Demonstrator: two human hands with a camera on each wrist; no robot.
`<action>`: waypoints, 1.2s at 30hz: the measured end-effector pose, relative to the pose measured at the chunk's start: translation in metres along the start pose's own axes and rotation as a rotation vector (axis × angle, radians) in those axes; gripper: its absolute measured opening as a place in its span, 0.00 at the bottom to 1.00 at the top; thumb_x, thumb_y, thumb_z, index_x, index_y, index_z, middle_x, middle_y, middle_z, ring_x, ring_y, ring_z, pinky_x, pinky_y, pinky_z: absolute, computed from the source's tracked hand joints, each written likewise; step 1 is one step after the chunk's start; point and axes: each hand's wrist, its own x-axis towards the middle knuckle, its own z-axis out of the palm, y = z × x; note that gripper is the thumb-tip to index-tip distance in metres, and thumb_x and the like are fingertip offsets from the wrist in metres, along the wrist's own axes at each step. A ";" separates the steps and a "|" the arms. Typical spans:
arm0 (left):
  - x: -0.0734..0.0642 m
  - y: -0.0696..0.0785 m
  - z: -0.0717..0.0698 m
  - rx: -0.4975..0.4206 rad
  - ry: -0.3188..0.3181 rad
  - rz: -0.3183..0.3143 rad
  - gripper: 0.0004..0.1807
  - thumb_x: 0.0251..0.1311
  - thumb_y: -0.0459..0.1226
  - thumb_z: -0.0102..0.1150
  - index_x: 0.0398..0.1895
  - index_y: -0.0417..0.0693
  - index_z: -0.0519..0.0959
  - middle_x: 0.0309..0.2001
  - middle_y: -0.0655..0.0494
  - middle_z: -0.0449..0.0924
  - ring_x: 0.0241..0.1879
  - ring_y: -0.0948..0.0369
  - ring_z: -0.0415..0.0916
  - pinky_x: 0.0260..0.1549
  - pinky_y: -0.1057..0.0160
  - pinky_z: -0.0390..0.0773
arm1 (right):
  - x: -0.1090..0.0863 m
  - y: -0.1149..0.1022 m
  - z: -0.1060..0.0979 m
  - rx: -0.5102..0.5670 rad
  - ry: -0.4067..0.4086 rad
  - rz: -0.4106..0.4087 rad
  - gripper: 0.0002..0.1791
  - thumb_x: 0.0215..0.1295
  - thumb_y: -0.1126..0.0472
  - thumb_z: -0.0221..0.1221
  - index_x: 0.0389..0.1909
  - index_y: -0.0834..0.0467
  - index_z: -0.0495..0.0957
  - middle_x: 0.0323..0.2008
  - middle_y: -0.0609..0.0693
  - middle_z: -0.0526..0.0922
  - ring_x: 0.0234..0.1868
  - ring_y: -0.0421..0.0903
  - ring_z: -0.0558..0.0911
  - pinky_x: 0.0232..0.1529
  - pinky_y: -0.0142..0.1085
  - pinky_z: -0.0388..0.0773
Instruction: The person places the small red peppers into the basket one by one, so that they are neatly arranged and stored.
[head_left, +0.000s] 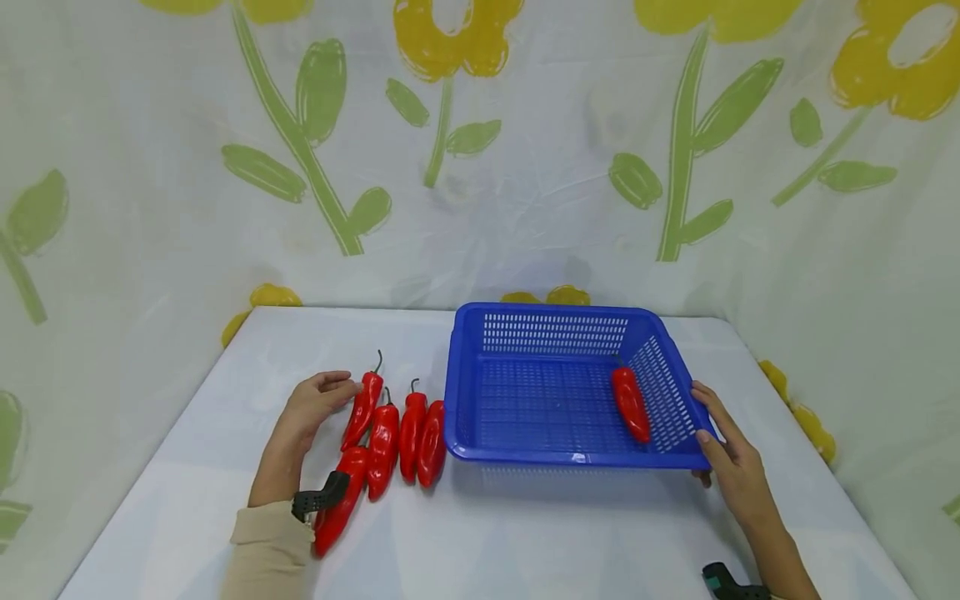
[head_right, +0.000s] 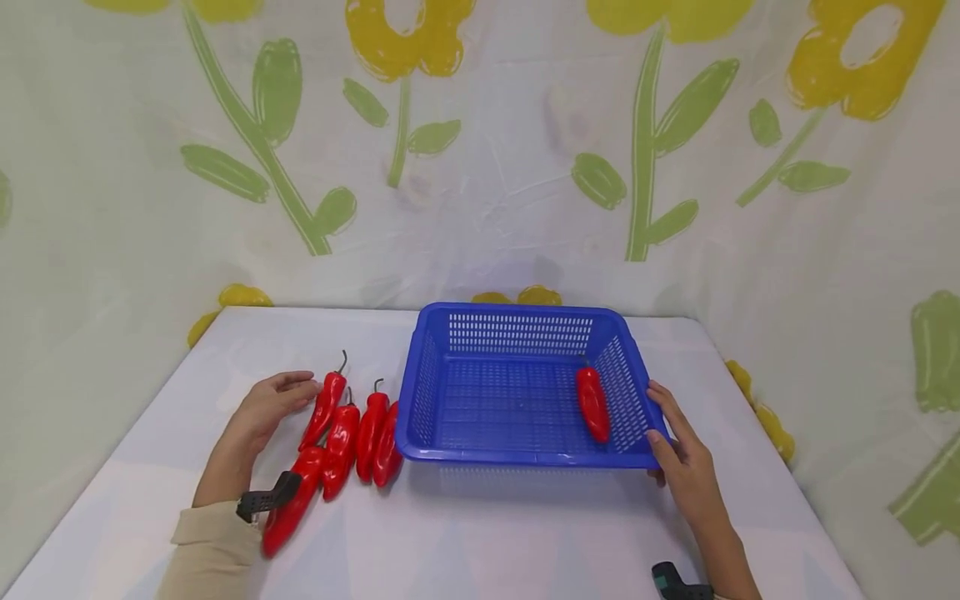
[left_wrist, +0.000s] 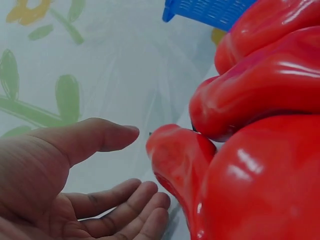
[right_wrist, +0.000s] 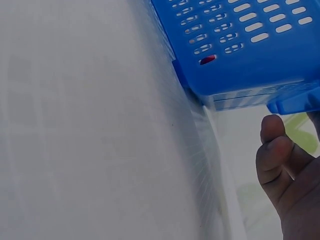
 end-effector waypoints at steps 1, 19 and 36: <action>0.001 -0.001 0.002 0.008 -0.006 -0.006 0.36 0.65 0.44 0.63 0.71 0.36 0.63 0.65 0.35 0.69 0.63 0.43 0.68 0.65 0.44 0.68 | 0.000 0.000 -0.001 0.005 -0.002 -0.004 0.29 0.79 0.61 0.46 0.78 0.47 0.57 0.76 0.38 0.57 0.29 0.44 0.79 0.16 0.36 0.75; 0.003 0.004 0.009 0.231 -0.032 -0.064 0.36 0.60 0.49 0.66 0.65 0.36 0.70 0.59 0.35 0.72 0.59 0.40 0.67 0.51 0.43 0.78 | -0.004 -0.001 -0.003 0.001 0.020 -0.029 0.30 0.78 0.63 0.47 0.78 0.48 0.57 0.75 0.40 0.58 0.29 0.42 0.79 0.15 0.35 0.75; 0.005 -0.003 -0.003 0.189 0.008 -0.078 0.37 0.60 0.52 0.67 0.66 0.38 0.72 0.63 0.35 0.69 0.59 0.42 0.69 0.51 0.49 0.80 | 0.000 -0.001 0.003 0.032 0.006 -0.018 0.30 0.79 0.60 0.47 0.78 0.45 0.57 0.76 0.41 0.57 0.27 0.45 0.80 0.16 0.36 0.76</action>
